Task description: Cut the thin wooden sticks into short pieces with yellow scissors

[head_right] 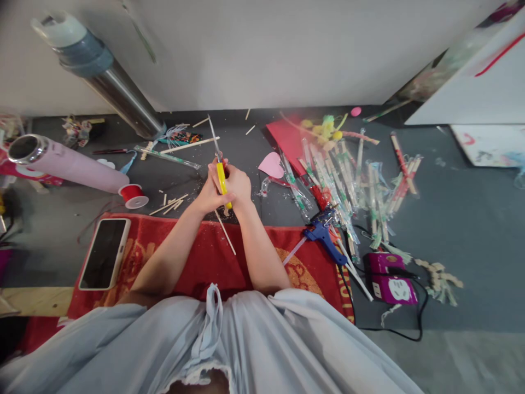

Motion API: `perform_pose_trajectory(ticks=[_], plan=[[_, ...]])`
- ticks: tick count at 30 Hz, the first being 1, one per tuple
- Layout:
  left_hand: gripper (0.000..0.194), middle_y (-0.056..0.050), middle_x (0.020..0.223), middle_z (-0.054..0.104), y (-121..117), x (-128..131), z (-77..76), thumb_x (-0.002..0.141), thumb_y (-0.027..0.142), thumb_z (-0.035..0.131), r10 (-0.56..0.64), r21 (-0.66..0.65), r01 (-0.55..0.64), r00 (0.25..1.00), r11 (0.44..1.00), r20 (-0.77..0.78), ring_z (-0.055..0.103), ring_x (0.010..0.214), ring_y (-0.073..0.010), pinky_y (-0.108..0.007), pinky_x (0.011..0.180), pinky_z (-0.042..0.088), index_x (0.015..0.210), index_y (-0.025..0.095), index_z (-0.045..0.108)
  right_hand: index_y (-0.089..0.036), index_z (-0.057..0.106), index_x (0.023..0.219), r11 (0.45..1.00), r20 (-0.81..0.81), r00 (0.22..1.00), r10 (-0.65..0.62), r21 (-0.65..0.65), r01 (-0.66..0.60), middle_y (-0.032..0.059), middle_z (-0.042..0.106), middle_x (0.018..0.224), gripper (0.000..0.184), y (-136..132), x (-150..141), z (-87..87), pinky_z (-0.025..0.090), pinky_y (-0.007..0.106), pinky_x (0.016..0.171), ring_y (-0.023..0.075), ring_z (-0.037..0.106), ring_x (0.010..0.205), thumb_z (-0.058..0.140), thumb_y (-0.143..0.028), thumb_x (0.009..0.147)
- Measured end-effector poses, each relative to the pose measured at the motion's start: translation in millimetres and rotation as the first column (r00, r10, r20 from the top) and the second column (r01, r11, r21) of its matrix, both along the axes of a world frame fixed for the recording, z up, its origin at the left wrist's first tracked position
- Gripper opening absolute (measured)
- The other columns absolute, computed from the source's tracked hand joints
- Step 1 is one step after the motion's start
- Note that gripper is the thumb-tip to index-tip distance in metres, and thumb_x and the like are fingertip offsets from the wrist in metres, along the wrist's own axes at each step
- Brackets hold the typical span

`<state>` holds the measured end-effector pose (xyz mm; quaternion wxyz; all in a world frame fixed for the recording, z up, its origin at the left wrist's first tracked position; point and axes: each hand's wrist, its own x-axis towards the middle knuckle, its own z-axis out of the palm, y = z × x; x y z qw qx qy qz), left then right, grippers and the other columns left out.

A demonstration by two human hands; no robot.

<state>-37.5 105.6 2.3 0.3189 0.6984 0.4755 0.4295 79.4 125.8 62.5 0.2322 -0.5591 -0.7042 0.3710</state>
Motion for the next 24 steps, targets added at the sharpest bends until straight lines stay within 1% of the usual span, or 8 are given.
perform_pose_trajectory(ticks=[3, 5, 11, 15, 18, 21, 23, 24], plan=[[0.115, -0.019, 0.147, 0.03, 0.8, -0.3, -4.4, 0.06, 0.077, 0.066, 0.038, 0.029, -0.04, 0.997, 0.999, 0.067, 0.029, 0.143, -0.0353, -0.055, 0.118, 0.026, 0.148, 0.023, 0.014, -0.021, 0.066, 0.087, 1.0, 0.011, 1.0, 0.004, 0.008, -0.004, 0.0079, 0.072, 0.085, 0.051, -1.0, -2.7, -2.7, 0.047, 0.031, 0.07, 0.0244, 0.069, 0.081, 0.038, -0.064, 0.09], [0.116, -0.018, 0.147, 0.032, 0.9, -1.2, -4.6, 0.059, 0.08, 0.064, 0.037, 0.037, -0.04, 0.997, 0.999, 0.074, 0.031, 0.142, -0.0344, -0.053, 0.118, 0.027, 0.147, 0.024, 0.015, -0.021, 0.066, 0.089, 1.0, 0.017, 1.0, -0.002, 0.017, 0.002, 0.0079, 0.073, 0.085, 0.051, -1.5, -4.6, -4.7, 0.048, 0.031, 0.071, 0.0243, 0.069, 0.08, 0.038, -0.063, 0.09], [0.115, -0.017, 0.151, 0.03, -1.5, -5.5, 2.3, 0.059, 0.085, 0.059, -0.001, 0.064, -0.003, 0.998, 0.998, 0.058, 0.034, 0.142, -0.033, -0.051, 0.117, 0.03, 0.148, 0.026, 0.016, -0.021, 0.066, 0.095, 1.0, 0.022, 1.0, -0.002, 0.021, 0.001, 0.0097, 0.074, 0.089, 0.049, -3.6, -8.8, -4.9, 0.049, 0.033, 0.073, 0.0252, 0.07, 0.083, 0.04, -0.062, 0.09], [0.115, -0.016, 0.152, 0.03, -2.3, -7.2, 1.7, 0.059, 0.085, 0.058, -0.029, 0.066, 0.024, 0.997, 0.998, 0.073, 0.033, 0.143, -0.0337, -0.052, 0.117, 0.03, 0.149, 0.028, 0.014, -0.02, 0.066, 0.094, 1.0, 0.045, 0.999, -0.006, 0.014, 0.005, 0.0111, 0.074, 0.09, 0.049, -5.0, -10.0, -2.7, 0.05, 0.034, 0.074, 0.0262, 0.07, 0.084, 0.041, -0.062, 0.09], [0.112, -0.017, 0.151, 0.032, -2.3, -8.2, 1.1, 0.061, 0.083, 0.059, -0.057, 0.093, 0.048, 0.993, 0.995, 0.102, 0.034, 0.142, -0.0344, -0.054, 0.117, 0.03, 0.149, 0.029, 0.015, -0.02, 0.065, 0.094, 1.0, 0.045, 0.999, -0.002, 0.017, 0.001, 0.0111, 0.073, 0.091, 0.048, -5.6, -9.9, -0.6, 0.05, 0.034, 0.074, 0.0256, 0.07, 0.083, 0.043, -0.063, 0.089], [0.111, -0.017, 0.152, 0.033, -2.1, -9.7, 6.0, 0.061, 0.082, 0.061, -0.059, 0.095, 0.051, 0.995, 0.994, 0.078, 0.032, 0.143, -0.0346, -0.054, 0.117, 0.03, 0.148, 0.028, 0.017, -0.02, 0.063, 0.096, 1.0, 0.06, 0.998, 0.0, 0.02, -0.001, 0.0108, 0.073, 0.09, 0.048, -5.7, -9.6, 1.6, 0.049, 0.035, 0.074, 0.026, 0.07, 0.083, 0.042, -0.062, 0.09], [0.113, -0.018, 0.152, 0.033, -2.1, -10.7, 13.0, 0.06, 0.083, 0.061, -0.056, 0.089, 0.054, 0.998, 0.995, 0.027, 0.03, 0.144, -0.0341, -0.052, 0.117, 0.031, 0.148, 0.026, 0.019, -0.019, 0.061, 0.097, 0.999, 0.06, 0.998, -0.005, 0.034, 0.003, 0.0107, 0.072, 0.092, 0.047, -5.7, -9.5, 2.6, 0.049, 0.035, 0.074, 0.026, 0.069, 0.084, 0.041, -0.062, 0.091], [0.112, -0.018, 0.152, 0.034, -2.3, -11.0, 17.2, 0.061, 0.084, 0.058, -0.053, 0.092, 0.053, 0.999, 0.994, 0.008, 0.032, 0.144, -0.0335, -0.051, 0.116, 0.033, 0.148, 0.025, 0.019, -0.019, 0.06, 0.097, 0.999, 0.055, 0.998, -0.01, 0.043, 0.008, 0.0107, 0.072, 0.093, 0.048, -5.8, -9.5, 2.8, 0.049, 0.035, 0.075, 0.0259, 0.069, 0.085, 0.04, -0.062, 0.091]])
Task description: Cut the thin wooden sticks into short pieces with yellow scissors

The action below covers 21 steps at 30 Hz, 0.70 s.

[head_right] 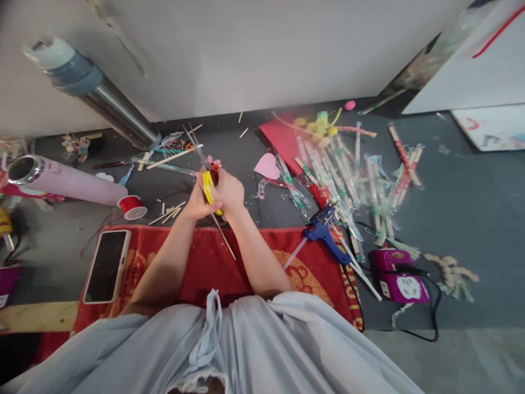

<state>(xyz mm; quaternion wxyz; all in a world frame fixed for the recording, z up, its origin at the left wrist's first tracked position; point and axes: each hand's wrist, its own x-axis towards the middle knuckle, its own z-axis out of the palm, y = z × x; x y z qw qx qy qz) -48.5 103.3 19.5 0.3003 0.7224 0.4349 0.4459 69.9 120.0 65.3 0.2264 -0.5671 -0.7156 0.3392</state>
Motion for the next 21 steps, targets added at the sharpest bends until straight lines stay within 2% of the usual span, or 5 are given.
perform_pose_trajectory(ticks=[3, 7, 10, 13, 21], plan=[[0.09, -0.016, 0.144, 0.047, -2.1, -0.2, 14.1, 0.076, 0.084, 0.036, 0.168, 0.042, -0.168, 0.986, 0.985, 0.004, 0.048, 0.133, -0.0282, -0.044, 0.108, 0.043, 0.144, 0.025, 0.03, -0.018, 0.058, 0.096, 0.999, -0.034, 0.999, -0.018, 0.037, 0.02, 0.0103, 0.07, 0.095, 0.049, 0.2, 0.1, -1.1, 0.048, 0.034, 0.075, 0.0245, 0.067, 0.087, 0.042, -0.064, 0.09], [0.059, -0.008, 0.093, 0.069, -9.9, -2.6, 33.1, 0.097, 0.058, 0.017, 0.545, 0.134, -0.538, 0.838, 0.832, -0.016, 0.067, 0.088, -0.0178, -0.033, 0.081, 0.053, 0.103, 0.02, 0.062, -0.018, 0.054, 0.095, 0.992, -0.08, 0.995, -0.063, 0.107, 0.071, 0.0088, 0.068, 0.092, 0.052, 2.8, 0.7, -7.9, 0.048, 0.034, 0.076, 0.0229, 0.066, 0.087, 0.042, -0.068, 0.087], [0.039, -0.006, 0.077, 0.065, -15.2, -7.5, 46.3, 0.097, 0.042, 0.034, 0.639, 0.39, -0.557, 0.761, 0.733, -0.116, 0.063, 0.077, -0.0162, -0.033, 0.079, 0.05, 0.086, 0.019, 0.063, -0.019, 0.052, 0.091, 0.981, -0.088, 0.992, -0.085, 0.168, 0.099, 0.0082, 0.066, 0.089, 0.055, 5.6, 1.9, -14.1, 0.048, 0.034, 0.076, 0.0227, 0.065, 0.086, 0.04, -0.072, 0.085], [0.02, -0.008, 0.091, 0.065, -15.6, -13.3, 55.7, 0.091, 0.031, 0.046, 0.714, 0.55, -0.544, 0.685, 0.634, -0.144, 0.062, 0.093, -0.0205, -0.04, 0.09, 0.047, 0.094, 0.02, 0.063, -0.019, 0.051, 0.09, 0.971, -0.092, 0.994, -0.059, 0.224, 0.078, 0.0079, 0.065, 0.088, 0.056, 6.2, 2.8, -16.6, 0.048, 0.034, 0.075, 0.0223, 0.064, 0.085, 0.041, -0.074, 0.084], [0.011, -0.007, 0.091, 0.063, -9.3, -29.8, 48.3, 0.09, 0.027, 0.051, 0.682, 0.493, -0.549, 0.718, 0.675, -0.136, 0.062, 0.09, -0.0204, -0.039, 0.088, 0.048, 0.094, 0.02, 0.058, -0.016, 0.053, 0.096, 0.957, -0.023, 0.996, 0.085, 0.28, -0.075, 0.0108, 0.065, 0.094, 0.051, -1.2, -0.7, -9.6, 0.048, 0.035, 0.079, 0.0245, 0.063, 0.09, 0.047, -0.066, 0.086]])
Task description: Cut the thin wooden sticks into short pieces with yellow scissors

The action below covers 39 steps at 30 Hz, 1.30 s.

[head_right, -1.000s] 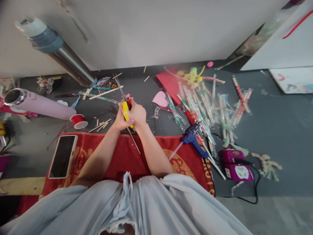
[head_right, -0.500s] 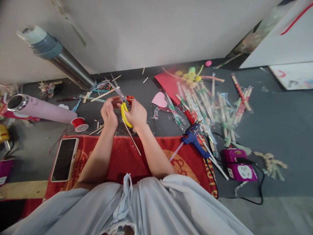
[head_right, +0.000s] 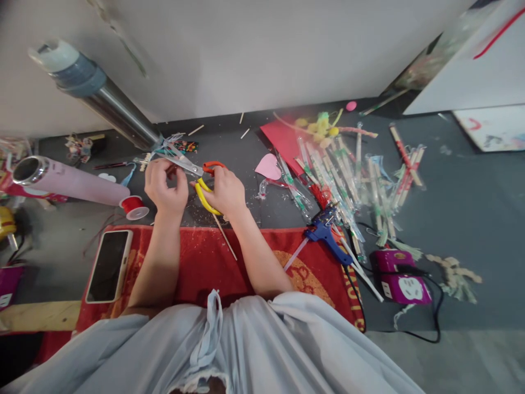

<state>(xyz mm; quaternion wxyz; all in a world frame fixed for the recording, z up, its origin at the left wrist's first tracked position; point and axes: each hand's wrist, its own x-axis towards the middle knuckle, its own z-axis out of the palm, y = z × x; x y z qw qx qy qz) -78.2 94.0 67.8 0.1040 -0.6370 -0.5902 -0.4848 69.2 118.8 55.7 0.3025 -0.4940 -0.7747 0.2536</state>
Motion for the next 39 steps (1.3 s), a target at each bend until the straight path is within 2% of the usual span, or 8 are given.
perform_pose_trajectory(ticks=[3, 7, 14, 21, 25, 31, 39], plan=[[0.011, -0.006, 0.087, 0.065, 0.9, -2.8, -1.4, 0.091, 0.026, 0.049, 0.032, 0.039, -0.032, 0.999, 0.999, -0.022, 0.063, 0.085, -0.0182, -0.035, 0.082, 0.049, 0.085, 0.02, 0.057, -0.017, 0.053, 0.097, 1.0, 0.004, 1.0, 0.019, 0.01, -0.019, 0.0113, 0.065, 0.095, 0.051, -0.6, 0.8, 1.1, 0.048, 0.036, 0.08, 0.0251, 0.062, 0.092, 0.048, -0.066, 0.085], [0.015, -0.004, 0.081, 0.067, 2.1, -4.4, 1.2, 0.091, 0.024, 0.049, 0.017, 0.092, -0.012, 0.998, 0.996, -0.054, 0.064, 0.079, -0.0159, -0.031, 0.079, 0.049, 0.079, 0.02, 0.058, -0.017, 0.052, 0.099, 0.999, 0.001, 0.999, 0.05, 0.0, -0.05, 0.0119, 0.065, 0.098, 0.053, 0.4, 3.1, 1.4, 0.048, 0.037, 0.081, 0.0253, 0.062, 0.093, 0.049, -0.067, 0.084], [0.018, -0.004, 0.079, 0.067, 0.4, -9.3, 4.0, 0.089, 0.028, 0.049, 0.02, -0.037, -0.02, 1.0, 0.999, -0.004, 0.064, 0.078, -0.0164, -0.031, 0.079, 0.049, 0.076, 0.02, 0.058, -0.017, 0.052, 0.103, 0.996, -0.032, 0.996, 0.082, 0.018, -0.082, 0.0113, 0.065, 0.101, 0.056, 1.0, 5.4, 4.1, 0.048, 0.037, 0.084, 0.0257, 0.062, 0.097, 0.051, -0.069, 0.082], [0.017, -0.002, 0.073, 0.068, -1.2, -7.2, 10.1, 0.088, 0.027, 0.052, -0.016, -0.016, 0.017, 0.999, 1.0, 0.037, 0.066, 0.072, -0.0147, -0.027, 0.072, 0.05, 0.074, 0.019, 0.059, -0.019, 0.051, 0.1, 0.993, -0.063, 0.993, 0.104, 0.055, -0.101, 0.0116, 0.064, 0.099, 0.06, 2.0, 6.4, 1.6, 0.049, 0.039, 0.085, 0.0263, 0.062, 0.096, 0.047, -0.075, 0.08], [0.018, -0.001, 0.072, 0.068, -2.2, -6.4, 14.3, 0.088, 0.028, 0.051, -0.027, -0.118, 0.038, 0.995, 0.992, 0.1, 0.066, 0.071, -0.0145, -0.027, 0.071, 0.052, 0.076, 0.019, 0.061, -0.017, 0.05, 0.103, 0.99, -0.055, 0.989, 0.134, 0.048, -0.131, 0.0122, 0.064, 0.101, 0.062, 3.2, 8.4, 3.3, 0.048, 0.04, 0.087, 0.0265, 0.061, 0.099, 0.046, -0.075, 0.081], [0.018, -0.002, 0.075, 0.07, -4.7, -7.9, 21.7, 0.087, 0.028, 0.052, -0.031, -0.235, 0.042, 0.998, 0.971, 0.05, 0.066, 0.075, -0.015, -0.027, 0.074, 0.052, 0.074, 0.02, 0.062, -0.016, 0.049, 0.108, 0.99, 0.004, 0.991, 0.135, 0.041, -0.135, 0.014, 0.063, 0.105, 0.065, 3.7, 9.9, 3.6, 0.047, 0.042, 0.091, 0.0281, 0.06, 0.103, 0.044, -0.075, 0.081], [0.024, -0.004, 0.076, 0.071, -4.3, -6.4, 22.0, 0.089, 0.031, 0.05, -0.051, -0.224, 0.047, 0.999, 0.973, -0.008, 0.066, 0.075, -0.017, -0.029, 0.073, 0.052, 0.072, 0.022, 0.064, -0.016, 0.05, 0.106, 0.991, 0.012, 0.991, 0.134, 0.029, -0.134, 0.015, 0.063, 0.106, 0.066, 1.8, 9.7, 2.8, 0.047, 0.043, 0.092, 0.0286, 0.06, 0.105, 0.043, -0.077, 0.08]])
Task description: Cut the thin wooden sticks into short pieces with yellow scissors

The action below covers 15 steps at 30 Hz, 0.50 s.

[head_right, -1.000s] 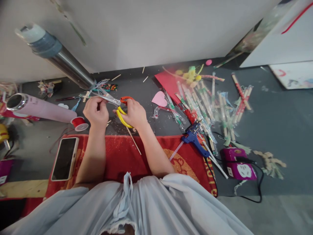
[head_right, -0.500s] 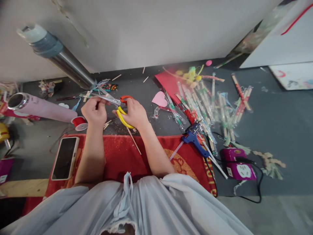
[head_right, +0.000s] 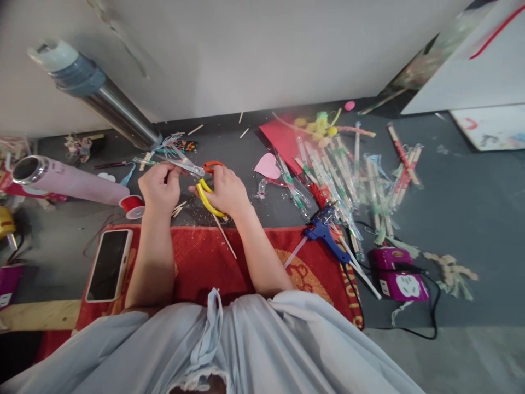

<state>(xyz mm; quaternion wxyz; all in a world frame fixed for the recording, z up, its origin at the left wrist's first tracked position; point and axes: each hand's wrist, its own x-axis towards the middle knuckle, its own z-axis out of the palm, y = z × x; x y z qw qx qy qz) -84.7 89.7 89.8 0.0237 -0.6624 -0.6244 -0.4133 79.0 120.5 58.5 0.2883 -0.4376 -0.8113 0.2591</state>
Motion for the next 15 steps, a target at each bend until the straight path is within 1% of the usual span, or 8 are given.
perform_pose_trajectory(ticks=[6, 12, 15], plan=[[0.026, -0.004, 0.076, 0.069, 0.8, -0.7, -1.8, 0.091, 0.034, 0.048, 0.006, -0.015, -0.007, 1.0, 1.0, -0.025, 0.066, 0.077, -0.0175, -0.029, 0.075, 0.051, 0.074, 0.021, 0.062, -0.016, 0.052, 0.104, 0.998, 0.021, 1.0, -0.018, -0.054, 0.019, 0.0144, 0.065, 0.102, 0.062, -0.1, -2.0, 1.9, 0.048, 0.041, 0.089, 0.0271, 0.062, 0.099, 0.043, -0.074, 0.083], [0.029, -0.004, 0.075, 0.068, 2.1, -4.3, -6.1, 0.093, 0.036, 0.046, 0.044, -0.019, -0.045, 0.998, 0.999, -0.053, 0.065, 0.077, -0.0181, -0.029, 0.073, 0.049, 0.073, 0.021, 0.061, -0.016, 0.056, 0.107, 0.98, 0.086, 0.994, -0.068, -0.179, 0.083, 0.0119, 0.068, 0.1, 0.057, -2.4, -6.8, 10.9, 0.05, 0.038, 0.083, 0.0267, 0.066, 0.093, 0.049, -0.068, 0.084], [0.03, -0.005, 0.078, 0.068, 2.3, -6.1, -7.5, 0.095, 0.038, 0.043, 0.04, -0.043, -0.043, 0.996, 0.998, -0.079, 0.065, 0.079, -0.0188, -0.031, 0.077, 0.049, 0.079, 0.021, 0.063, -0.017, 0.059, 0.104, 0.97, 0.109, 0.99, -0.089, -0.216, 0.111, 0.0115, 0.069, 0.098, 0.054, -3.6, -8.9, 13.8, 0.05, 0.038, 0.08, 0.0268, 0.067, 0.09, 0.051, -0.067, 0.084]])
